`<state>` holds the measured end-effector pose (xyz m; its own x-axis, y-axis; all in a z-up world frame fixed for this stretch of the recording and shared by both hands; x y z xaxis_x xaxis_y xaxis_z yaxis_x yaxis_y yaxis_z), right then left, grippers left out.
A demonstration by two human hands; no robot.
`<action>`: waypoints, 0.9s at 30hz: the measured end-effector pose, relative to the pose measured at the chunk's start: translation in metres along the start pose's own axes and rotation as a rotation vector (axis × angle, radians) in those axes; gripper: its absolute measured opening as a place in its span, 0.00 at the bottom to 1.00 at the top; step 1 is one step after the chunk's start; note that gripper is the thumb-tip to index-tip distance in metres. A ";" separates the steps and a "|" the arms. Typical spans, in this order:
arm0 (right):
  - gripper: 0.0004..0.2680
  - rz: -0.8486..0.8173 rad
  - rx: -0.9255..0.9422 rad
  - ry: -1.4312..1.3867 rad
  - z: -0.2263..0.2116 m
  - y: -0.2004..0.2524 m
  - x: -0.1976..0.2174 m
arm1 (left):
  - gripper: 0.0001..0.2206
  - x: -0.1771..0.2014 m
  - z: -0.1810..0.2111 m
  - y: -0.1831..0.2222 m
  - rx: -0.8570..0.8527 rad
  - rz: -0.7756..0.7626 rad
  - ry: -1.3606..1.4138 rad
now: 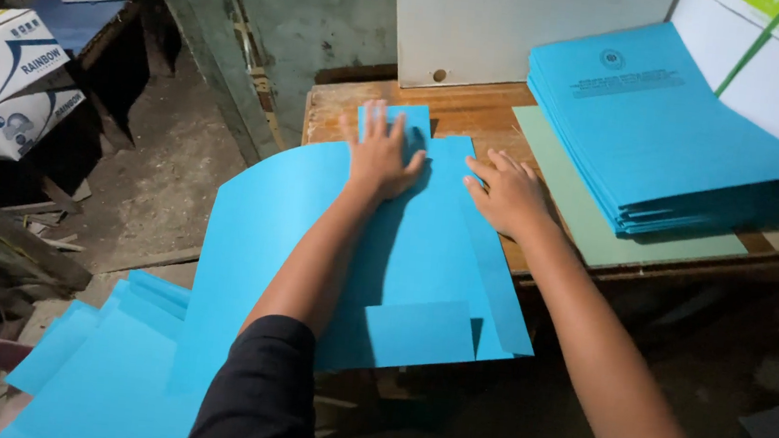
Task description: Folding pre-cut blue cardstock sheets into folders and stacking them on a wooden table.
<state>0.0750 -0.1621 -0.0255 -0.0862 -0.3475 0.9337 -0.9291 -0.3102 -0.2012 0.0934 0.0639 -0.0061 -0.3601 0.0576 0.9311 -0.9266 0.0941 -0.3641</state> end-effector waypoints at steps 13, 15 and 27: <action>0.12 0.042 0.055 0.071 0.006 -0.045 0.002 | 0.50 -0.048 -0.065 -0.028 0.297 0.150 0.686; 0.11 0.092 0.143 0.069 -0.002 -0.066 -0.001 | 0.41 -0.043 -0.073 -0.021 0.400 0.246 0.970; 0.26 -0.090 0.122 -0.072 -0.096 -0.087 -0.027 | 0.25 -0.074 -0.048 -0.034 0.131 0.022 0.400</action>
<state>0.1238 -0.0408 -0.0043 0.0258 -0.3742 0.9270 -0.8811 -0.4466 -0.1558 0.1567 0.1044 -0.0631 -0.3332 0.4419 0.8329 -0.9344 -0.0369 -0.3543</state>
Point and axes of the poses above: each hand's wrist, its own y-axis away from the middle knuckle, its own x-axis out of the back of the hand, z = x × y, the point moved 4 cm from there along -y, towards the middle knuckle
